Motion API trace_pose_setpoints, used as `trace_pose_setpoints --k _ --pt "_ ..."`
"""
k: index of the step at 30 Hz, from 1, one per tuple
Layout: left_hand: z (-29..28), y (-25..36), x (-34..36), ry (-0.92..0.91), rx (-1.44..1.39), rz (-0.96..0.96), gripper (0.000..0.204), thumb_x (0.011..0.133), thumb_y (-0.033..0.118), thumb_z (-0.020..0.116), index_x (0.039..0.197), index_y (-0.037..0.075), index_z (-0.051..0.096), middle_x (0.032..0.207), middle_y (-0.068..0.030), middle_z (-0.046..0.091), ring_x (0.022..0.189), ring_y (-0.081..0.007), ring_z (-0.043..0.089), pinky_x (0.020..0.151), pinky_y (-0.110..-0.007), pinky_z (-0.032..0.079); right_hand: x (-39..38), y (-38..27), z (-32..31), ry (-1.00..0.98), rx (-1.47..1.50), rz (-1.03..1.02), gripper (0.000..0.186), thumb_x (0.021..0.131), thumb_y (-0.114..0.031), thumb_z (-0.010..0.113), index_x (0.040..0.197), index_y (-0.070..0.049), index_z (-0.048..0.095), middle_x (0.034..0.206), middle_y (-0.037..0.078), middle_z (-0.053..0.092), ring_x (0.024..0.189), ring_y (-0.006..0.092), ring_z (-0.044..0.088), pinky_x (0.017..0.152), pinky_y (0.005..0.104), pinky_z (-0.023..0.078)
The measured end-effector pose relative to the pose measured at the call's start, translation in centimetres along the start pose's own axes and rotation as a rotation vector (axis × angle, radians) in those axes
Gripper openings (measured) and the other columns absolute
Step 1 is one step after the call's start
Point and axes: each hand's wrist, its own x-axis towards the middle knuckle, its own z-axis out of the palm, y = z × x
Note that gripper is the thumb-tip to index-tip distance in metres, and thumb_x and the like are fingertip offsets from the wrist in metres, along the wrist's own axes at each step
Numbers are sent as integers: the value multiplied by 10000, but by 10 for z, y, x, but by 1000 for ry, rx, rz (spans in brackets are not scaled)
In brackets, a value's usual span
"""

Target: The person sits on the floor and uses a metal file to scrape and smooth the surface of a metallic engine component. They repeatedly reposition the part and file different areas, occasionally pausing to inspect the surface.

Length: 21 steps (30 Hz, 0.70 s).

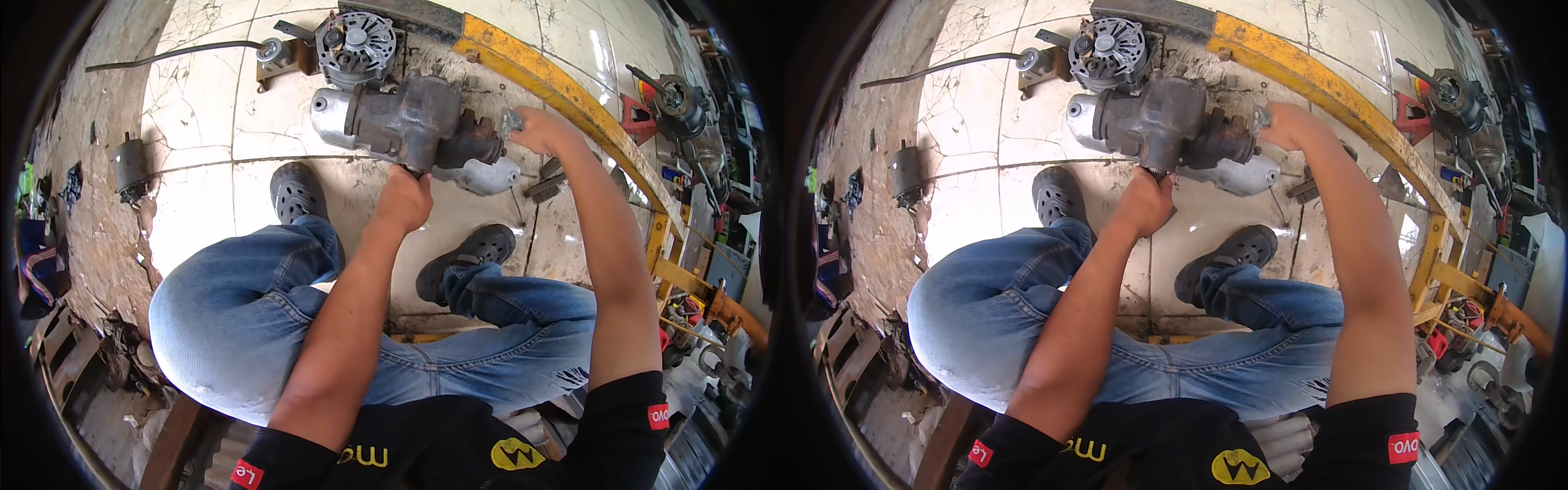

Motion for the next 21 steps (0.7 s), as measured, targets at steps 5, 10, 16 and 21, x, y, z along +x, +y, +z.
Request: trace_pose_setpoints --k 5,10,16,21 --pt "-3 -2 2 -20 5 9 499 939 292 508 1116 -141 334 956 -367 604 965 -479 596 845 -485 468 8 1 22 174 51 3 506 853 -300 615 1267 -35 494 1191 217 595 1122 366 561 927 453 456" --pt "-9 -5 4 -13 7 17 502 939 291 507 1115 -145 330 973 -372 600 975 -479 593 852 -486 463 15 -2 26 138 61 -17 489 862 -258 601 1284 -44 478 1193 217 596 1121 367 564 924 461 460" --pt "-5 -4 3 -5 2 21 523 938 292 507 1136 -153 319 989 -375 596 983 -479 591 856 -483 462 -7 -10 23 167 53 35 476 866 -243 592 1270 -16 483 1180 236 594 1113 374 566 925 460 462" --pt "-3 2 0 -31 -2 15 528 938 296 504 1144 -155 322 1002 -373 595 982 -478 592 856 -482 464 -11 3 35 191 108 0 462 872 -256 574 1247 1 491 1130 255 609 1077 397 578 924 464 462"
